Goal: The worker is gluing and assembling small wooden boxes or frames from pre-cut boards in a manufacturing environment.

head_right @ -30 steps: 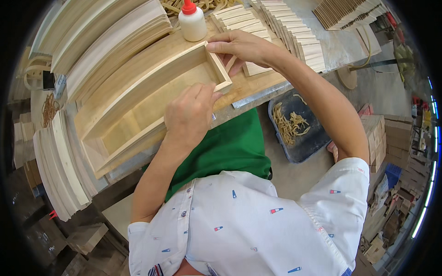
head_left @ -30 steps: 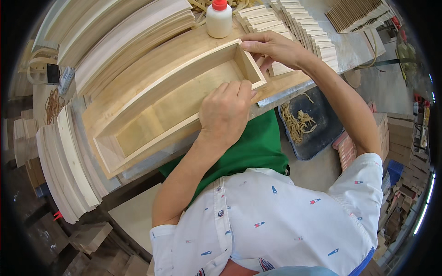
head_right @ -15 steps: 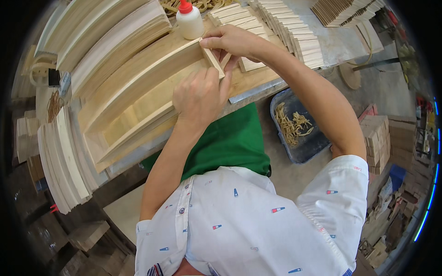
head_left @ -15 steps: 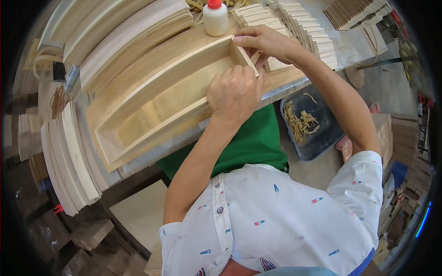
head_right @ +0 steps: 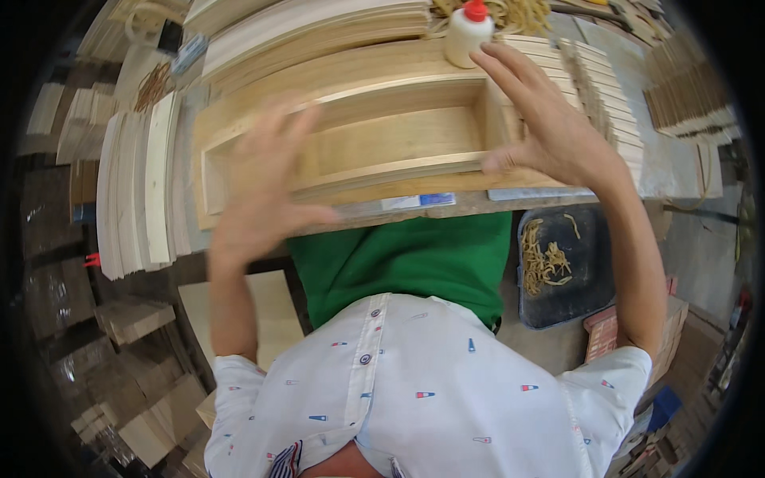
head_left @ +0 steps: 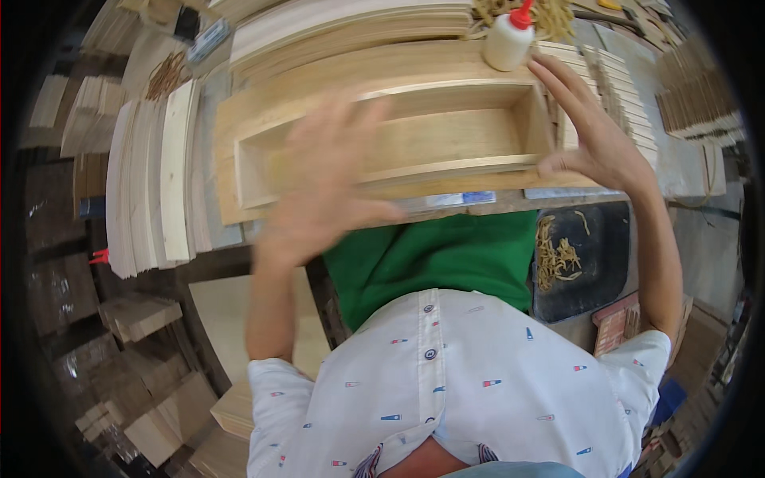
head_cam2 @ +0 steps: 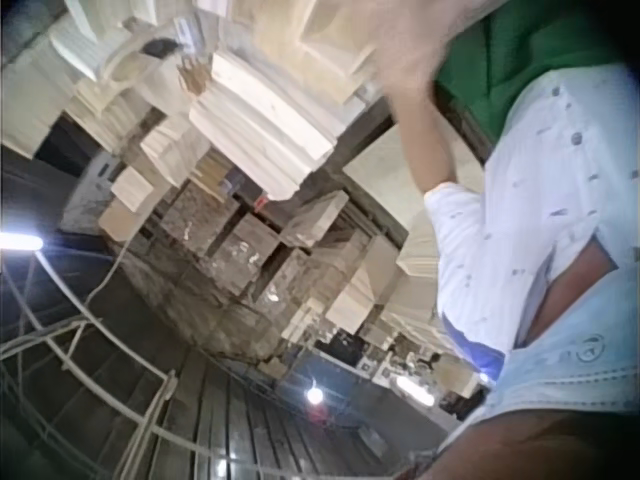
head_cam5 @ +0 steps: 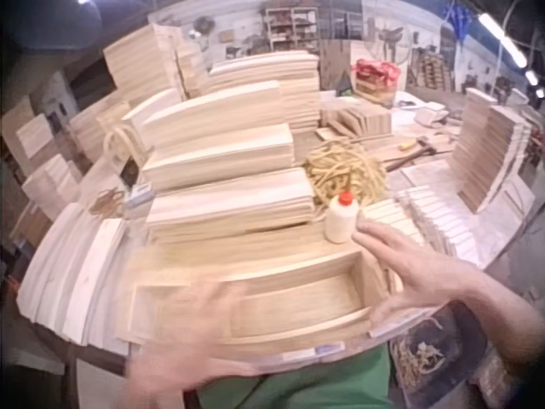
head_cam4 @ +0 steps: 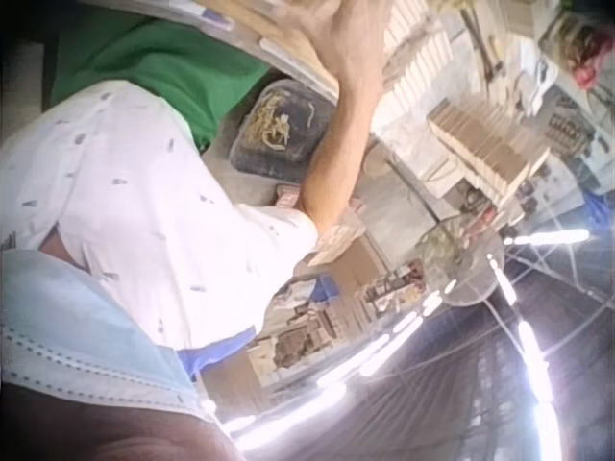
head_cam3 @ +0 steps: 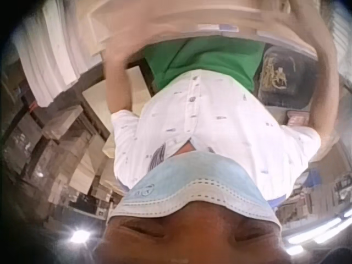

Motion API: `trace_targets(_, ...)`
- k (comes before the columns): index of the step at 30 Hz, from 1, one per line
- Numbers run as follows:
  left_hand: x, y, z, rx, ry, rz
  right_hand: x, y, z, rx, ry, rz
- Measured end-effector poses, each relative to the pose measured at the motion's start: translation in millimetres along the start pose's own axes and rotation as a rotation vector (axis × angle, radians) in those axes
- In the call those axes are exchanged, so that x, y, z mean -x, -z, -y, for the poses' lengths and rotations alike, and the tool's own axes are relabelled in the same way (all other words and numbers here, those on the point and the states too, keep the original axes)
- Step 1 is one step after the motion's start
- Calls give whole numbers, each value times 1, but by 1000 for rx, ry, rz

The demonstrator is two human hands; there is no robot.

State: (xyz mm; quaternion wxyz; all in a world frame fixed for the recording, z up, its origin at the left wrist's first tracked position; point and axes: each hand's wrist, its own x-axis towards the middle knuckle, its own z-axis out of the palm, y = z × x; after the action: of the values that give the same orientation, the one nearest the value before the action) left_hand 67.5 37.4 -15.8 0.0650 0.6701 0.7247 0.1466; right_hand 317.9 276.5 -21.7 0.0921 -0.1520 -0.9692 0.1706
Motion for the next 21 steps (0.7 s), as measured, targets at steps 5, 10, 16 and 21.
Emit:
trace_targets(5,45,37,89,-30,176,172,-21,-4,16,295,88,212)
trace_targets(10,39,32,98,175,226,205,-35,-13,23,61,5,293)
trace_targets(16,33,31,103,138,208,213,-38,-17,21,-8,11,257)
trace_targets(21,35,31,102,118,198,195,-38,-16,20,-8,33,254)
